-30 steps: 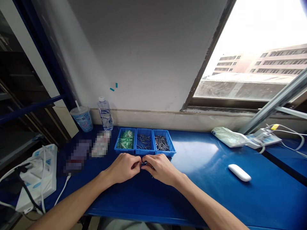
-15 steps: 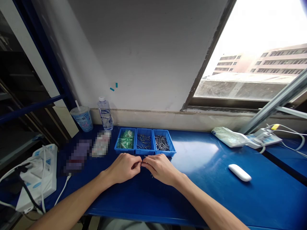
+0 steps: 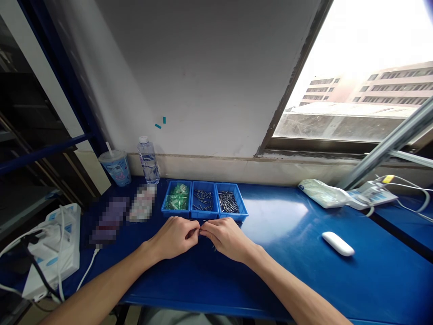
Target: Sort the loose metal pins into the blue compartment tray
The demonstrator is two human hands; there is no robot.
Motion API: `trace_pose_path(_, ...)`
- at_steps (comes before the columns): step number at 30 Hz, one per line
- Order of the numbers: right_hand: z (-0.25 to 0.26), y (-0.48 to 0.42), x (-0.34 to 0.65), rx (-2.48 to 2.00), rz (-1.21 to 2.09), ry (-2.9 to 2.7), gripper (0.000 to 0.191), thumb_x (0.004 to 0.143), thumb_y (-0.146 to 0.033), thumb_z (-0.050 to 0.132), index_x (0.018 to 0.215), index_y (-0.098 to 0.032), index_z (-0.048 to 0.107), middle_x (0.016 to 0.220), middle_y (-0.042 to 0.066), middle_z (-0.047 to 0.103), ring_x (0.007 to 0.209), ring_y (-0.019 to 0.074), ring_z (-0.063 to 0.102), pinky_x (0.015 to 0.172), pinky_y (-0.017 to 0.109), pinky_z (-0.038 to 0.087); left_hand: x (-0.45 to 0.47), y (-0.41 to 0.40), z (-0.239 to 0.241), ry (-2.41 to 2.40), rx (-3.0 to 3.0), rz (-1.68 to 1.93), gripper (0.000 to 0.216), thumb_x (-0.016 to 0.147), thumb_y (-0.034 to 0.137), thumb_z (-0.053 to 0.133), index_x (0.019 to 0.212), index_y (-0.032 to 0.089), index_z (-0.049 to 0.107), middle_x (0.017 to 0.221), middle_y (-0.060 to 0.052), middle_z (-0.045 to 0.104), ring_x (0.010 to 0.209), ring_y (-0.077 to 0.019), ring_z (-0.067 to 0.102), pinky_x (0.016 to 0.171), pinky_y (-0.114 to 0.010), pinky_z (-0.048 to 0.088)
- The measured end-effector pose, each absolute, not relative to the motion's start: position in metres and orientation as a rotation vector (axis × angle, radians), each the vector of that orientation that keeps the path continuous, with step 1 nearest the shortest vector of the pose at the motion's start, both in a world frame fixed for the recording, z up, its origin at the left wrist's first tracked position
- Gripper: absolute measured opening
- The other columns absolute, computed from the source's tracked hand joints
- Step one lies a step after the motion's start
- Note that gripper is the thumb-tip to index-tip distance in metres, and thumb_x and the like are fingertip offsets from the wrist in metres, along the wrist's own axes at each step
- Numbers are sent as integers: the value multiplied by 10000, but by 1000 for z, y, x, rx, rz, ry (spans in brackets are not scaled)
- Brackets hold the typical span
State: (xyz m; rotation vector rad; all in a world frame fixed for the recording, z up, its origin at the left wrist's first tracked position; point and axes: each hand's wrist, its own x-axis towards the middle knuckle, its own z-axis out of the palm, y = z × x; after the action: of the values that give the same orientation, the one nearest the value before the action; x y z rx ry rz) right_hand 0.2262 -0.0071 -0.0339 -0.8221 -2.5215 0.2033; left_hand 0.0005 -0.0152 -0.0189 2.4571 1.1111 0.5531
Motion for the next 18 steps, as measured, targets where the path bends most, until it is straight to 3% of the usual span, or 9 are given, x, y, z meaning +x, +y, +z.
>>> trace_pose_path(8,-33,-3,232,-836,92,-2183,332,1148,-315,413,1010,-180,683,843,58,773,683,153,710,665,246,468,-5,-11,-12,1239,2389,633,295,1062,323,465,1159,230,728,648,32,668,573,-146,622,602,-257,387)
trace_pose_path(14,-36,7,235,-1251,53,-1995,505,1147,-530,337,1201,-160,678,621,18,701,500,162,639,540,251,398,-10,-7,-15,1300,2481,420,251,1035,300,534,1124,247,762,744,6,745,685,-187,698,671,-271,426)
trace_pose_path(18,-34,5,236,-1241,101,-2142,484,1153,-498,335,1180,-164,684,604,6,690,495,156,629,550,249,382,-11,-4,-15,1297,2494,346,221,1031,302,560,1086,251,768,784,3,757,707,-191,706,671,-270,420)
